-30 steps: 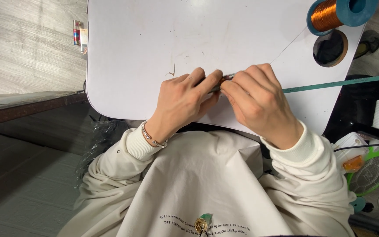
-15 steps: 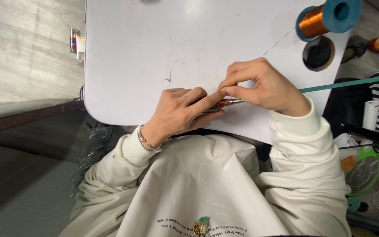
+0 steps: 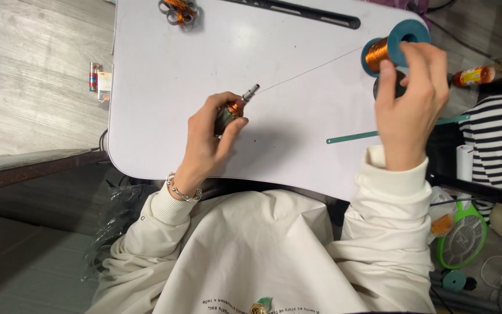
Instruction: Manually winding copper wire onto a motor armature to create electromagnetic coils for an electric motor.
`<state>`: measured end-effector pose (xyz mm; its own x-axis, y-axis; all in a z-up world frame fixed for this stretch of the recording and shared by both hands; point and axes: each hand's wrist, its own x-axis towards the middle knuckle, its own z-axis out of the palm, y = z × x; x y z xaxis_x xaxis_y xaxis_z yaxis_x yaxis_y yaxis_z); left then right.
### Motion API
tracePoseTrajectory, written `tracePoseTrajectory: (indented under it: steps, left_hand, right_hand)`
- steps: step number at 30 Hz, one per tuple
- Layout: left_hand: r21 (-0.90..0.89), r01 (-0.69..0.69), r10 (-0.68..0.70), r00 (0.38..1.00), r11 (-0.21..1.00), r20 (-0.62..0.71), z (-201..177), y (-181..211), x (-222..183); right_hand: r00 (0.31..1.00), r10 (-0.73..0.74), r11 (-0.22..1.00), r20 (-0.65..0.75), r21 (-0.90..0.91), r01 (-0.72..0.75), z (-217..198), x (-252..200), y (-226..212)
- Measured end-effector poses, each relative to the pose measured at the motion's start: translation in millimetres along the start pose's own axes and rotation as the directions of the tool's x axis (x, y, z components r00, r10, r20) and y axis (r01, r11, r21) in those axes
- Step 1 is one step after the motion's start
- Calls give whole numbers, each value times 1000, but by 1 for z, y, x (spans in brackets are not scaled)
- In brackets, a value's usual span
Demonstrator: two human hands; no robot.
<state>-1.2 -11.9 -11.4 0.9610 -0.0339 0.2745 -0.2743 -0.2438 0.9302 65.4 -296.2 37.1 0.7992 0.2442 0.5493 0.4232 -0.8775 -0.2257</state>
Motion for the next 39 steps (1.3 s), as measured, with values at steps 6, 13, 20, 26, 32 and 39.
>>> tracePoseTrajectory:
  steps: [6, 13, 20, 26, 32, 39]
  left_hand:
    - [-118, 30, -49, 986, 993, -158, -4, -7, 7]
    - [-117, -39, 5, 961, 992, -275, -48, -31, 4]
    - [-53, -7, -15, 910, 999, -414, -104, -38, -16]
    - [-126, 0, -65, 860, 992, -507, -120, -39, -31]
    - [-155, -122, 43, 899, 980, -436, -103, -33, -25]
    - [-253, -10, -38, 983, 967, -182, -69, 9, -25]
  right_hand:
    - [981, 36, 998, 189, 34, -43, 12, -2, 39]
    - [965, -158, 972, 207, -139, 189, 26, 5, 62]
    - [955, -222, 917, 198, -291, 273, 31, 11, 75]
    - [952, -217, 816, 216, -495, 298, 23, -7, 129]
    - [955, -189, 796, 230, -533, 286, 17, -10, 126]
    - [975, -212, 977, 71, 9, 212, -11, 5, 6]
